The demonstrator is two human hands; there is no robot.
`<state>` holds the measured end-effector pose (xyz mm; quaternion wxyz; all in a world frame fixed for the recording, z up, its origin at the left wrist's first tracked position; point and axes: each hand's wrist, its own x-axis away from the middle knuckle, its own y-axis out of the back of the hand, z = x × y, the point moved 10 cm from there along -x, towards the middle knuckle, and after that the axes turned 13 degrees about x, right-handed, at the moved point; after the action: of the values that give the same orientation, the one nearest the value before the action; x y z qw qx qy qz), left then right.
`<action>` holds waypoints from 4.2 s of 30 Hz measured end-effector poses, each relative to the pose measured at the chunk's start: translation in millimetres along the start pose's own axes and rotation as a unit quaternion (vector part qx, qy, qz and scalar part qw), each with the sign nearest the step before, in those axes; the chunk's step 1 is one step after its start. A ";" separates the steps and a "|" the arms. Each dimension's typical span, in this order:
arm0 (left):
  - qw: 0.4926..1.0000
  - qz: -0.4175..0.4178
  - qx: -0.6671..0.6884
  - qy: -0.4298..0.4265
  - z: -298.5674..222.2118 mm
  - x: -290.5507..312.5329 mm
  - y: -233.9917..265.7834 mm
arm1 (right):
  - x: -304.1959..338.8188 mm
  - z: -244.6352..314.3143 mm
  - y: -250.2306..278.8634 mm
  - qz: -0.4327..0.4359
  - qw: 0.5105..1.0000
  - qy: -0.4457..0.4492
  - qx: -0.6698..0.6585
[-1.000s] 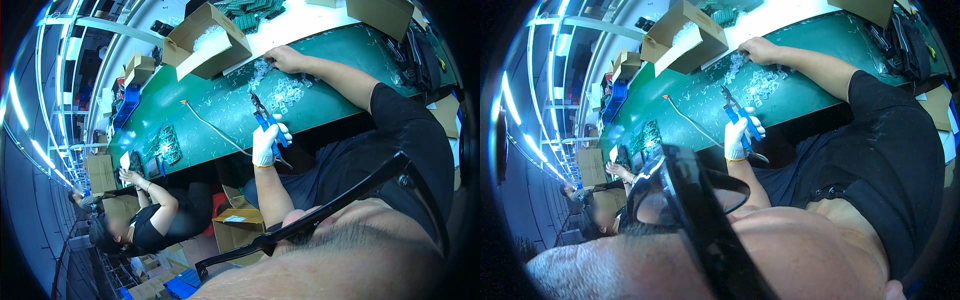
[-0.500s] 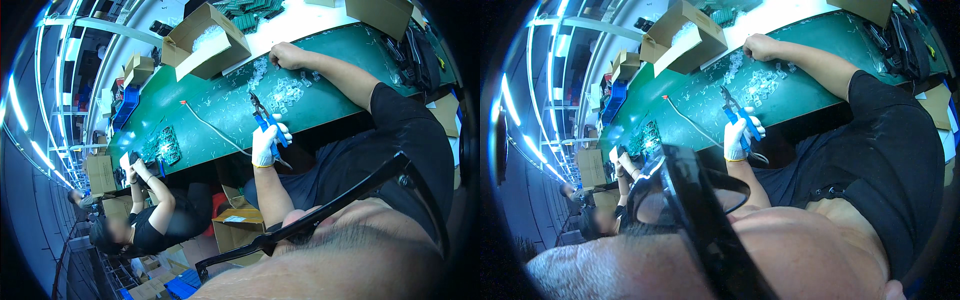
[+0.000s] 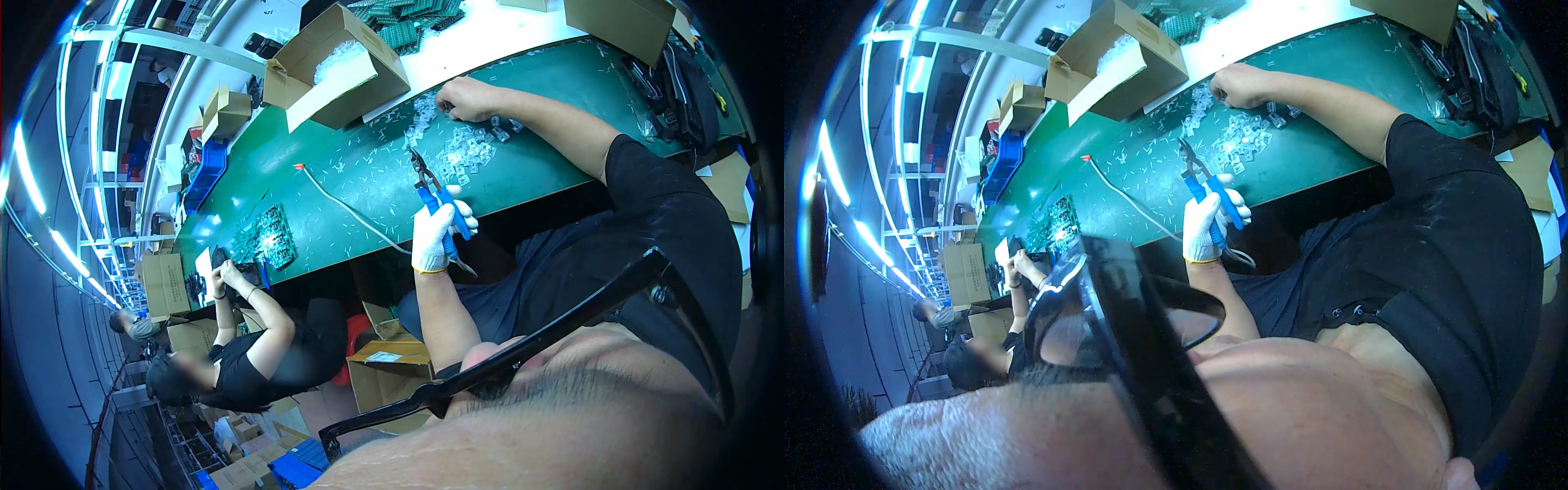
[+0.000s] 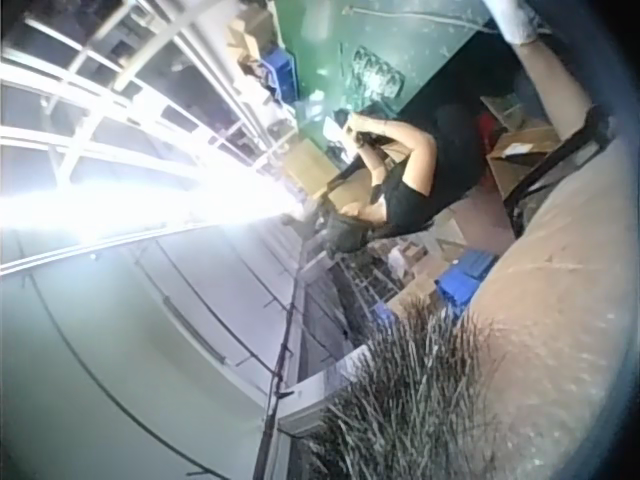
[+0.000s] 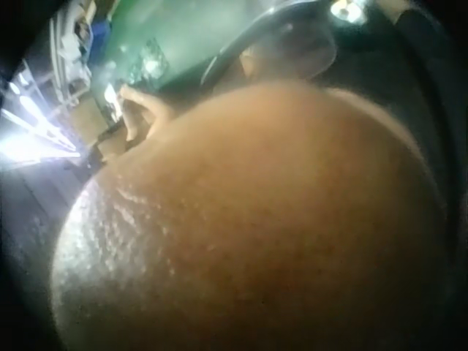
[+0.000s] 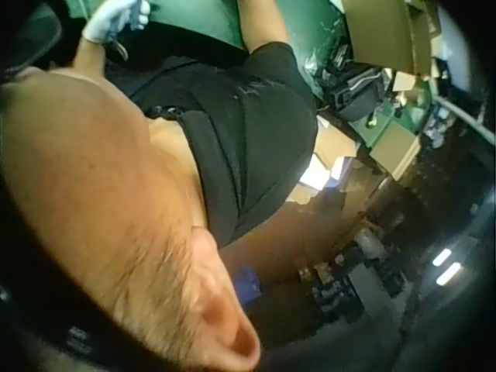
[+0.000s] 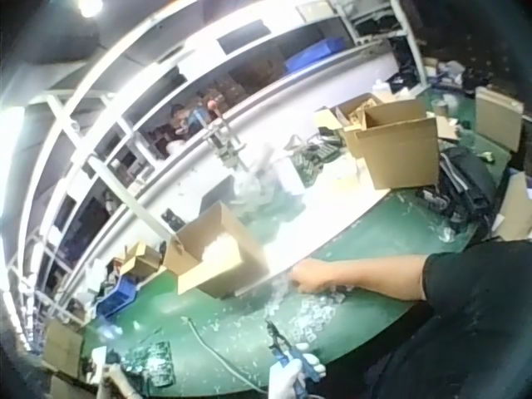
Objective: Use pliers to cut small electronic components from a strip at an assembly line.
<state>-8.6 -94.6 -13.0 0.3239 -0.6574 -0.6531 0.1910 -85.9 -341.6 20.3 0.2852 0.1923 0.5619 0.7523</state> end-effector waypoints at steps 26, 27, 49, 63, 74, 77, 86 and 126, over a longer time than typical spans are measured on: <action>0.998 0.032 0.045 0.022 7.1 -1.3 -3.9 | 28.5 80.9 22.7 0.046 0.865 0.081 -0.493; 0.998 0.033 0.049 0.022 7.2 -1.5 -4.3 | 28.3 78.9 22.9 0.039 0.862 0.076 -0.500; 0.999 -0.035 0.014 -0.023 -7.7 3.1 -5.7 | 28.6 71.3 32.6 0.023 0.856 0.062 -0.513; 0.999 -0.023 0.041 -0.009 -4.1 0.3 -2.2 | 3.4 17.4 9.2 0.005 0.982 0.057 -0.179; 0.999 -0.023 0.038 -0.003 0.1 -1.6 0.2 | 2.3 20.5 -0.6 -0.129 0.991 0.022 0.001; 0.999 -0.024 0.037 -0.001 0.5 -1.5 1.3 | -3.6 6.8 -2.7 -0.135 0.991 0.016 -0.010; 0.999 0.002 0.032 0.008 3.2 -2.6 0.6 | -9.8 -13.8 -1.5 -0.108 0.933 -0.026 -0.343; 0.998 0.024 0.058 0.024 6.9 -3.3 -5.8 | 26.0 70.8 -16.5 0.144 0.747 -0.030 -0.649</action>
<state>-17.8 -96.9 -14.6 0.3722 -0.6571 -0.6171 0.2209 -59.1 -269.4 24.6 0.2462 0.0620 -0.1049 0.9615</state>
